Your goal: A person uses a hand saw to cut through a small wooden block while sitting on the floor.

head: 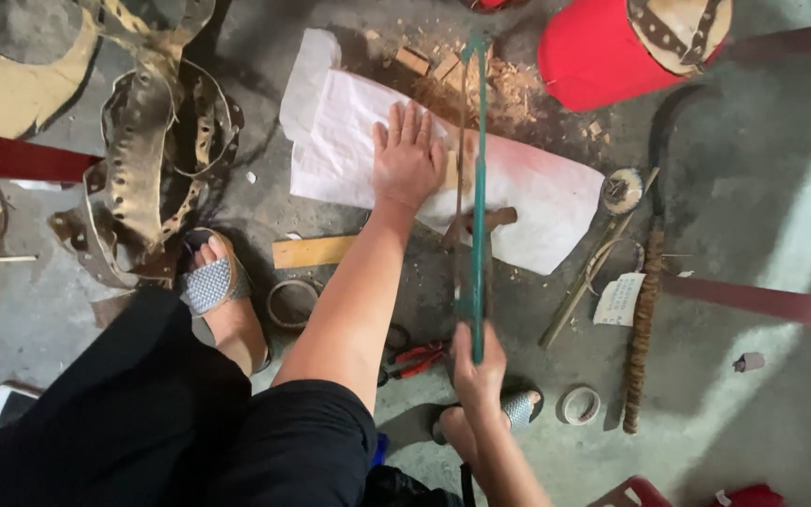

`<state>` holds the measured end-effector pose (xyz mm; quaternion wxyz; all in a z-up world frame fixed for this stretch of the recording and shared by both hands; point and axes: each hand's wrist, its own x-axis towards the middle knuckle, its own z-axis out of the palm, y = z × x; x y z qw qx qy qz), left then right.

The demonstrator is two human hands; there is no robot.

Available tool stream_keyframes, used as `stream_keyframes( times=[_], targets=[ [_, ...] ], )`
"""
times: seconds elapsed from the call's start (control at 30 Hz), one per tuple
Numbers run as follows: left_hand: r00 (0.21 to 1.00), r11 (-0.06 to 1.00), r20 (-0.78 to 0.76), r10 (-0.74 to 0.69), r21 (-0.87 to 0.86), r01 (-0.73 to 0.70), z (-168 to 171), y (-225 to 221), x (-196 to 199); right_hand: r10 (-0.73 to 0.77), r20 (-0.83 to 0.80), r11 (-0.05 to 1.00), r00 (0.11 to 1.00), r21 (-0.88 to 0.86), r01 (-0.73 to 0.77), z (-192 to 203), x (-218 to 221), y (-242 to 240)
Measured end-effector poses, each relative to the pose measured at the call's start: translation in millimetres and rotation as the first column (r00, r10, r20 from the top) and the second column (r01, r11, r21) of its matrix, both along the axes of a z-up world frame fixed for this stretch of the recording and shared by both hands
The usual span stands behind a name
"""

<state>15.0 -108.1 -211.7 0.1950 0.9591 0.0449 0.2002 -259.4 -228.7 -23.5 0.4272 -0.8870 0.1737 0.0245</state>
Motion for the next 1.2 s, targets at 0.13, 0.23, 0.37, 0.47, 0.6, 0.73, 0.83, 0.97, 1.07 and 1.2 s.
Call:
stream_keyframes(
  times=[0.13,0.23,0.37,0.47,0.6,0.73,0.83,0.97,1.07,1.2],
  targets=[
    [1.000,1.000,0.028,0.000,0.004,-0.001,3,2,0,0.017,-0.019,0.996,1.000,0.083,-0.015,-7,72,12],
    [0.998,0.999,-0.050,-0.028,-0.019,0.027,6,3,0,0.096,0.171,0.991,0.981,0.077,-0.110,-7,99,16],
    [0.998,1.000,-0.054,-0.017,-0.006,0.016,6,3,4,0.064,0.085,0.996,0.994,0.050,-0.069,2,40,8],
    [0.995,1.000,-0.096,-0.024,-0.013,0.023,2,1,0,0.066,0.033,0.998,0.997,-0.017,-0.066,-1,2,-2],
    [0.990,0.999,-0.135,-0.038,-0.021,0.036,7,2,1,0.093,0.056,0.994,0.994,0.060,-0.097,-13,59,1],
    [0.990,0.999,-0.131,-0.043,-0.020,0.041,7,2,1,0.126,0.151,0.990,0.981,0.042,-0.133,-18,92,9],
    [0.990,0.999,-0.137,-0.044,-0.025,0.041,9,4,2,0.059,0.062,0.993,0.996,0.103,-0.065,-20,47,3],
    [0.967,0.994,-0.232,-0.104,-0.061,0.092,31,13,0,0.063,-0.101,0.998,0.993,-0.022,-0.066,-18,-10,-13],
    [0.927,0.984,-0.331,-0.177,-0.089,0.156,42,14,-8,0.081,-0.152,0.997,0.985,0.023,-0.078,-11,28,-3],
    [0.865,0.976,-0.453,-0.214,-0.128,0.174,51,18,1,0.114,-0.022,0.981,0.993,0.163,-0.109,0,104,19]
  ],
)
